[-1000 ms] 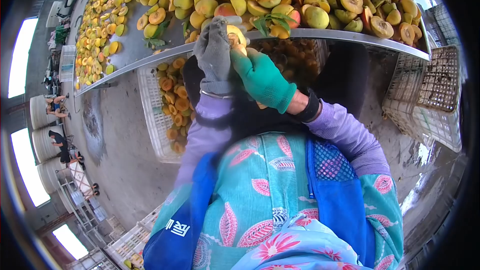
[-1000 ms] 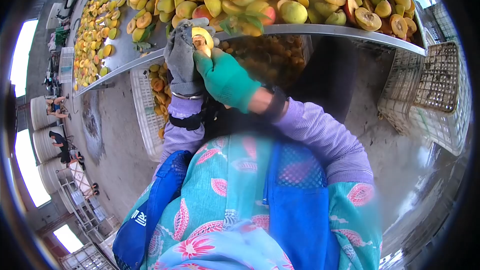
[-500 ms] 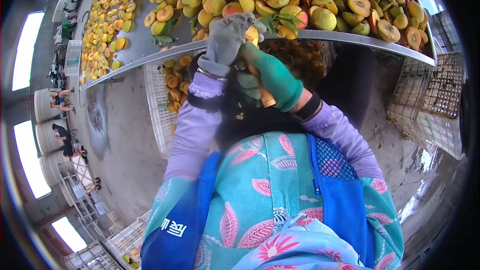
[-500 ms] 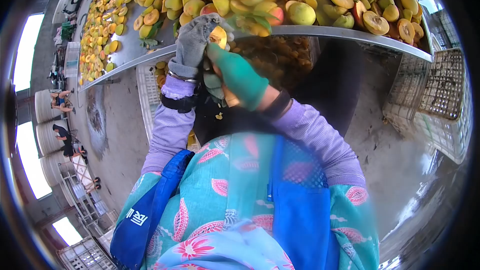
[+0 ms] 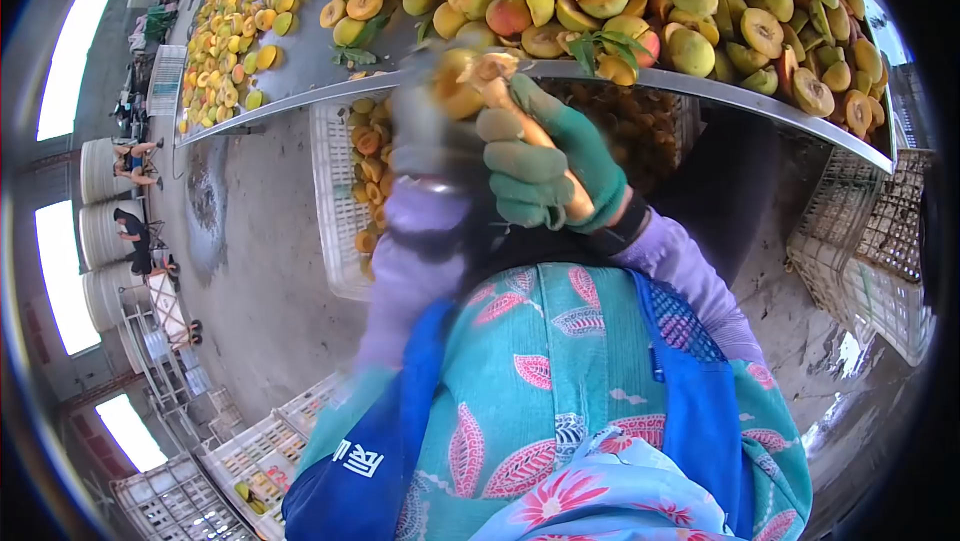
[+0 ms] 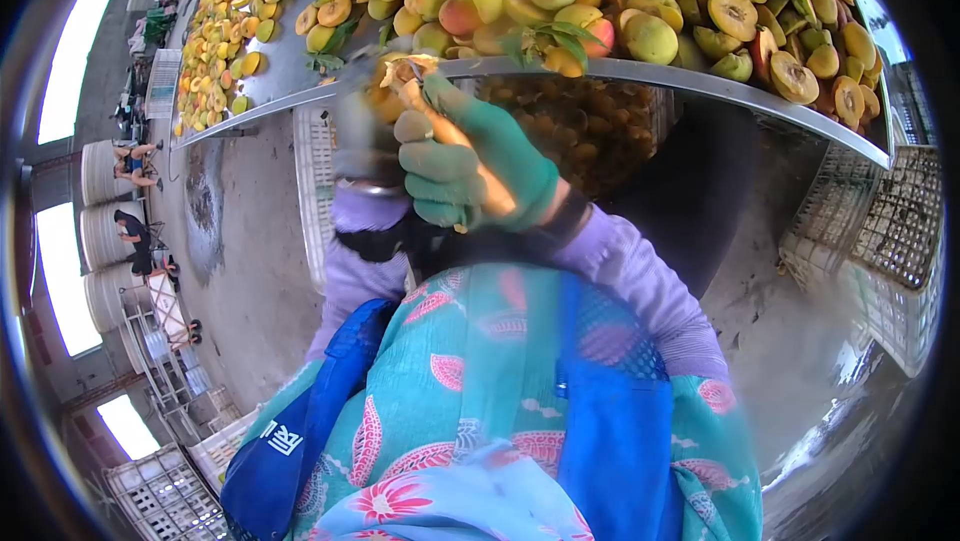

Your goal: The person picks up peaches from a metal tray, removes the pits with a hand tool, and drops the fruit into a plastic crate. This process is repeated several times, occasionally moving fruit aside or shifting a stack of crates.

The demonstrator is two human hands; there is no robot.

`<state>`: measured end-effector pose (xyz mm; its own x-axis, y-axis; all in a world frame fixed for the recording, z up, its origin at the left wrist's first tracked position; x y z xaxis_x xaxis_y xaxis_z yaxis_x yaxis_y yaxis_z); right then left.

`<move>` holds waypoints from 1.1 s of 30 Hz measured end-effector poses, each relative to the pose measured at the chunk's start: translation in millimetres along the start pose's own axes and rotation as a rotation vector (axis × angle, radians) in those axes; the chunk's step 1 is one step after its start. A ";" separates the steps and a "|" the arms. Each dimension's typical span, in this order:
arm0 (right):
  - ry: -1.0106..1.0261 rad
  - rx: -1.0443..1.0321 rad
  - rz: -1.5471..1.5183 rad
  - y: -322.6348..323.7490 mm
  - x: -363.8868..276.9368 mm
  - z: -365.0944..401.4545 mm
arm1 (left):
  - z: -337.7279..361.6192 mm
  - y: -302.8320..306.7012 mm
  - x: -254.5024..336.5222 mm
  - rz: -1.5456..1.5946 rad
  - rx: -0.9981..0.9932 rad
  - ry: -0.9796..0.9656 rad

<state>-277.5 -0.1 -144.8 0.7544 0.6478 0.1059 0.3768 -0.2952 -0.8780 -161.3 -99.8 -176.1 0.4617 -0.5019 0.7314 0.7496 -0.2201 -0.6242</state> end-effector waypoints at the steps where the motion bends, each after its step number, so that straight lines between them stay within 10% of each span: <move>1: -0.001 0.051 0.052 -4.7 -2.1 6.9 | 18.2 -0.9 19.3 -0.308 0.052 -0.088; 5: 0.043 0.643 0.156 31.3 -11.7 50.9 | 14.0 21.2 88.6 -2.195 0.255 -0.623; 9: -0.036 0.804 0.415 23.3 -13.5 41.7 | -78.2 -44.0 59.4 -2.231 -0.411 -0.787; 12: 0.060 0.812 0.626 20.1 -33.0 45.7 | -138.3 -38.0 41.9 -2.491 -0.591 -0.272; 16: 0.272 0.858 0.823 11.0 -46.6 43.8 | -113.4 -28.1 62.2 -2.274 -0.433 -0.274; 18: 0.277 0.885 0.990 10.0 -49.4 38.8 | -96.3 -8.1 77.5 -1.460 -0.468 -0.111; 21: 0.251 0.837 2.020 6.5 -57.3 8.2 | -61.7 9.4 66.9 -0.400 -0.418 -0.024; 25: 0.139 0.941 1.983 14.6 -52.9 -1.1 | -25.1 -51.4 20.6 -0.292 -0.432 -0.158; 28: 0.142 0.991 1.937 10.9 -44.1 4.5 | -28.1 -41.5 13.5 -1.071 -0.298 -0.480; 33: 0.175 1.014 1.997 10.7 -33.8 6.6 | -23.4 -46.7 8.1 -1.179 -0.175 -0.658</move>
<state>-302.5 -20.5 -160.9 -0.2567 0.0033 -0.9665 -0.9620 0.0958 0.2558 -203.7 -113.1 -147.4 -0.2299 0.5340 0.8136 0.8061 -0.3639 0.4666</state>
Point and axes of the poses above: each hand's wrist, its own z-axis away from the middle knuckle, its own y-axis out of the back of the hand, x = y × z, the point moved 3 cm from there along -z, towards the middle knuckle, and after that the axes turned 10 degrees about -x, right-handed, at the moved point
